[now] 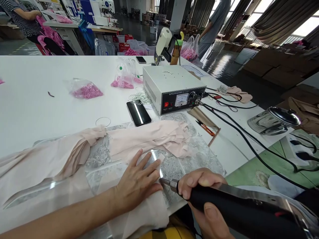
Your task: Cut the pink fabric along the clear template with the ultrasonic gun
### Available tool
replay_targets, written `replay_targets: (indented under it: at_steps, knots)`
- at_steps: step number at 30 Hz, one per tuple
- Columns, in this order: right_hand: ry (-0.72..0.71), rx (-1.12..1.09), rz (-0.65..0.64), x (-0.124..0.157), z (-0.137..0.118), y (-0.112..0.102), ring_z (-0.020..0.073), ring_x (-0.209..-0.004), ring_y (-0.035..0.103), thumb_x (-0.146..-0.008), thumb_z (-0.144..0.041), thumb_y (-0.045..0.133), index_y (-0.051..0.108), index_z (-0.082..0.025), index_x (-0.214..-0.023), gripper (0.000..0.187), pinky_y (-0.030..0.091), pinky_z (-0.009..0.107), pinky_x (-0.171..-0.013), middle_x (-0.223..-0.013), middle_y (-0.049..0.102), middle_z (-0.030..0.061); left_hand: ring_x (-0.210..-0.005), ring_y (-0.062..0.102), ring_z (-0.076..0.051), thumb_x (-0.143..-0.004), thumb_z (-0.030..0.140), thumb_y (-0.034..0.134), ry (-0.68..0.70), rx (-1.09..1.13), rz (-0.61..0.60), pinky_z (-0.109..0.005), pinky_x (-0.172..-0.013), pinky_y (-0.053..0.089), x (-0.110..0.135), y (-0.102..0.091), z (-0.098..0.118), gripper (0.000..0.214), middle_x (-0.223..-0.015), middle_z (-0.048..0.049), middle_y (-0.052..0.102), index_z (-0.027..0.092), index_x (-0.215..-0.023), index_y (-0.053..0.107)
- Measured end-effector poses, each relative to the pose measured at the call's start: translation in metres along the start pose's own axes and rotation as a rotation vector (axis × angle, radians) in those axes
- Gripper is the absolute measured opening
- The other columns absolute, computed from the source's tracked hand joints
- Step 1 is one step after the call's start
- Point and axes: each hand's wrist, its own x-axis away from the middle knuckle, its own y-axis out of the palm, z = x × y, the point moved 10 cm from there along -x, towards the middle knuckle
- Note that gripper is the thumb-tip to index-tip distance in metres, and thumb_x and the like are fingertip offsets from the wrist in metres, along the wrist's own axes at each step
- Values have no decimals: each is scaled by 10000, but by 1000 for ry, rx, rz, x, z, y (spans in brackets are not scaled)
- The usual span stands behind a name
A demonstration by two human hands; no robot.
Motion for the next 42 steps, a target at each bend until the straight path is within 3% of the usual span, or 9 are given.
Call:
replay_targets:
  at_steps: [33, 42]
  knots:
    - [23, -85, -48, -14, 25, -3, 128, -613, 556, -894, -285, 517, 510, -260, -1026, 135, 503, 331, -584, -885, 549, 17, -1237, 555, -259, -837, 444, 732, -25, 0, 15, -503, -1191, 242, 0, 1, -4, 284, -1246, 11, 661, 211, -802, 574]
    - [-15, -56, 41, -18, 29, -13, 129, -610, 557, -882, -320, 523, 520, -262, -1037, 165, 519, 335, -594, -861, 558, 8, -1231, 565, -288, -836, 439, 739, -18, 13, 34, -516, -1188, 244, -1, -2, -3, 294, -1250, 11, 666, 205, -794, 567]
